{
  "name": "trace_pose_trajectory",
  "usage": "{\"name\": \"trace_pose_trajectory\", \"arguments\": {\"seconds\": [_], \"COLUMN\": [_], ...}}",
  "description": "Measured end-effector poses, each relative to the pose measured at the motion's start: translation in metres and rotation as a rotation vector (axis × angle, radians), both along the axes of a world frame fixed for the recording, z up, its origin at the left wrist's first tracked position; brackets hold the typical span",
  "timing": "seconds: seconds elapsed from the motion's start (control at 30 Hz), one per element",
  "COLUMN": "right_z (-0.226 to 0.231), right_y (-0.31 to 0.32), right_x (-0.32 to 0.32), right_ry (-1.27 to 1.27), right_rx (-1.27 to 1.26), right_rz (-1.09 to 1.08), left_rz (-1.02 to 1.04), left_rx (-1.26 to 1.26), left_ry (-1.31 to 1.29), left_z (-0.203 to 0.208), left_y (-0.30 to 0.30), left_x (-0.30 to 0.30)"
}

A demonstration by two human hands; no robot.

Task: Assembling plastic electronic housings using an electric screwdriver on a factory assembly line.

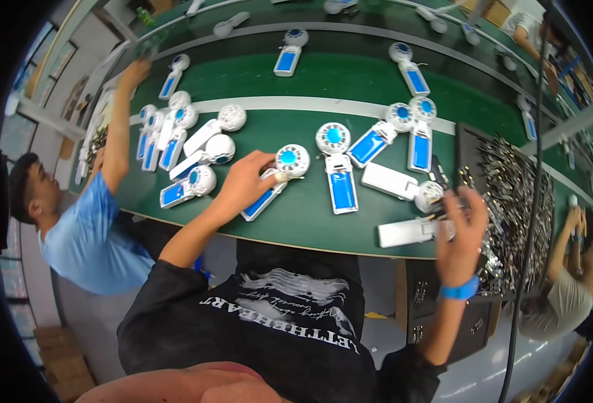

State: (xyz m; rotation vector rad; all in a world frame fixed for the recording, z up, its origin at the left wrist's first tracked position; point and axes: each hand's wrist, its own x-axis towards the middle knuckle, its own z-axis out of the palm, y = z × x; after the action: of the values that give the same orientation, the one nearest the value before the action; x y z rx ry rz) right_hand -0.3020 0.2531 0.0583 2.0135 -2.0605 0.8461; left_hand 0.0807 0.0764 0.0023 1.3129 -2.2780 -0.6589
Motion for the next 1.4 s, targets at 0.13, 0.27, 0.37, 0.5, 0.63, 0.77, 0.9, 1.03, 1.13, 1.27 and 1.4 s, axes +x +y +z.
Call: {"name": "trace_pose_trajectory", "arguments": {"seconds": [0.13,0.27,0.37,0.5,0.63,0.77,0.9,1.03,1.13,1.27,1.4], "right_z": [-0.031,-0.067,-0.073,-0.062,-0.063,-0.072,-0.08,-0.078,-0.074,-0.09,-0.095], "right_y": [-0.027,-0.045,-0.042,-0.04,-0.05,-0.061,-0.067,-0.073,-0.076,-0.079,-0.075], "right_x": [0.129,0.182,0.197,0.218,0.226,0.216,0.215,0.22,0.224,0.229,0.233], "right_ry": [-0.15,-0.079,-0.171,-0.315,-0.192,-0.396,-0.844,-1.203,-1.283,-1.19,-1.26], "right_rx": [0.078,0.122,0.209,0.382,0.317,0.269,0.329,0.269,0.267,0.236,0.145], "right_rz": [0.514,0.56,0.398,0.104,0.077,0.123,0.203,0.283,0.342,0.435,0.423], "left_rz": [0.035,0.016,0.024,0.051,-0.017,-0.061,-0.119,-0.171,-0.204,-0.262,-0.271], "left_rx": [0.225,0.297,0.319,0.462,0.625,0.691,0.54,0.292,0.213,-0.043,-0.119], "left_ry": [-0.049,0.083,0.256,0.615,0.876,0.823,0.724,0.562,0.509,0.388,0.291], "left_z": [0.009,-0.005,-0.013,-0.02,-0.022,-0.022,-0.02,-0.014,-0.008,-0.002,0.007], "left_y": [-0.009,-0.016,-0.02,-0.022,-0.019,-0.017,-0.013,-0.01,-0.006,-0.005,-0.003], "left_x": [0.005,0.013,0.017,0.018,0.021,0.029,0.03,0.026,0.021,0.016,0.011]}}
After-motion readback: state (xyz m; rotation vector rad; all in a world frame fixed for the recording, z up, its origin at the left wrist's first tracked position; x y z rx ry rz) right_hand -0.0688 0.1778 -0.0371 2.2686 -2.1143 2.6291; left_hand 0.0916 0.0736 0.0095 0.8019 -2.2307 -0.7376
